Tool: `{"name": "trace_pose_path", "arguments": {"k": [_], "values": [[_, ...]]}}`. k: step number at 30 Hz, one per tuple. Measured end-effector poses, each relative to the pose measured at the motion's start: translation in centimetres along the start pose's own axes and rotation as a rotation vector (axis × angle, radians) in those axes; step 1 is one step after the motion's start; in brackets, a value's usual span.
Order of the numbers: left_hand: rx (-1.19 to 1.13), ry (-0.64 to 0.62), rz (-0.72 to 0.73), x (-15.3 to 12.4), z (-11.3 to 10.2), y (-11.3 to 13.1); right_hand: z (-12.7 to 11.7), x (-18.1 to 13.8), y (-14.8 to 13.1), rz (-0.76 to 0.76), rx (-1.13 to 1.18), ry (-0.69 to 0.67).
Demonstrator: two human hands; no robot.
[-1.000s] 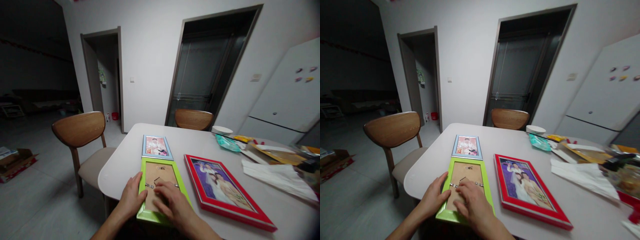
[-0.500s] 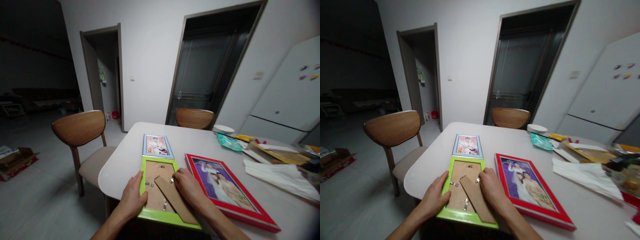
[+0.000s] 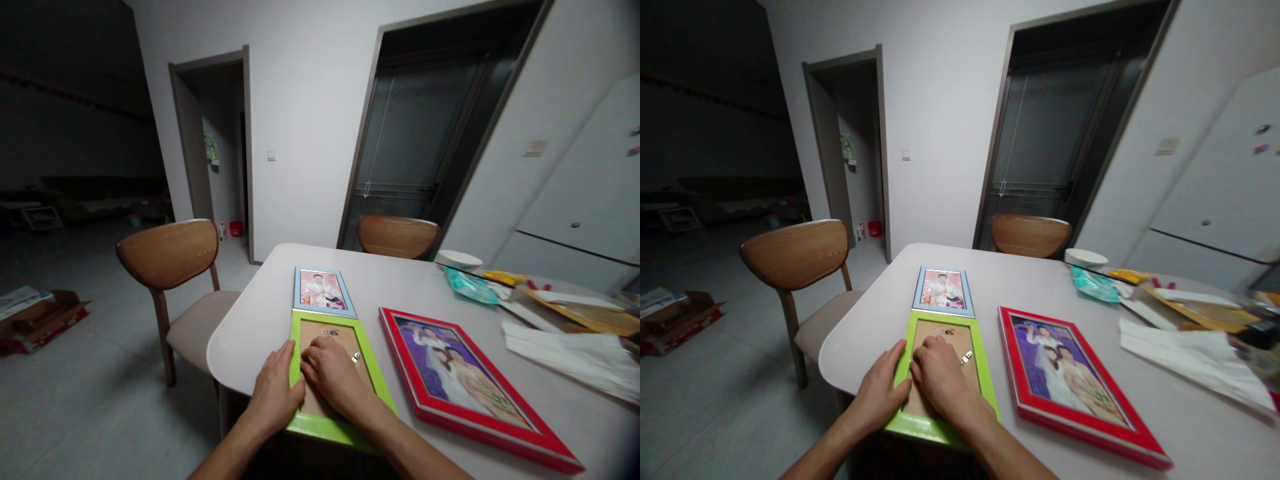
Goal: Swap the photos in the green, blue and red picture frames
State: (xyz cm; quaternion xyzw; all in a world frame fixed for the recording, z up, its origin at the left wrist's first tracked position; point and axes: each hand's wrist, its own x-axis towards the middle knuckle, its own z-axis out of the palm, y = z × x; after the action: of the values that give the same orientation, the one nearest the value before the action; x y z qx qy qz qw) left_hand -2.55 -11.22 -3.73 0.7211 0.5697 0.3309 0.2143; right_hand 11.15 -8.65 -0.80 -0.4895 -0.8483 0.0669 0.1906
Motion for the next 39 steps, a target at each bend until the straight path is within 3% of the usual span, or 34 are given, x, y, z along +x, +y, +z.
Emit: {"name": "trace_pose_path", "arguments": {"k": [13,21,26,29,39], "values": [[0.003,-0.008,-0.021,0.1,0.2,0.1,1.2,0.7,-0.1,0.113,0.026,0.089],[0.007,0.014,-0.039,0.3,0.5,-0.3,-1.6,-0.7,1.8,0.064,0.188,0.122],[0.003,0.018,-0.018,0.5,0.4,-0.2,-4.8,-4.0,2.4,-0.049,0.298,-0.181],[-0.002,0.028,-0.010,0.5,0.4,-0.2,-5.3,-5.0,2.2,-0.049,0.291,-0.250],[0.059,0.022,0.017,0.5,0.5,-0.3,-2.8,-4.8,2.3,-0.065,0.275,-0.053]]}}
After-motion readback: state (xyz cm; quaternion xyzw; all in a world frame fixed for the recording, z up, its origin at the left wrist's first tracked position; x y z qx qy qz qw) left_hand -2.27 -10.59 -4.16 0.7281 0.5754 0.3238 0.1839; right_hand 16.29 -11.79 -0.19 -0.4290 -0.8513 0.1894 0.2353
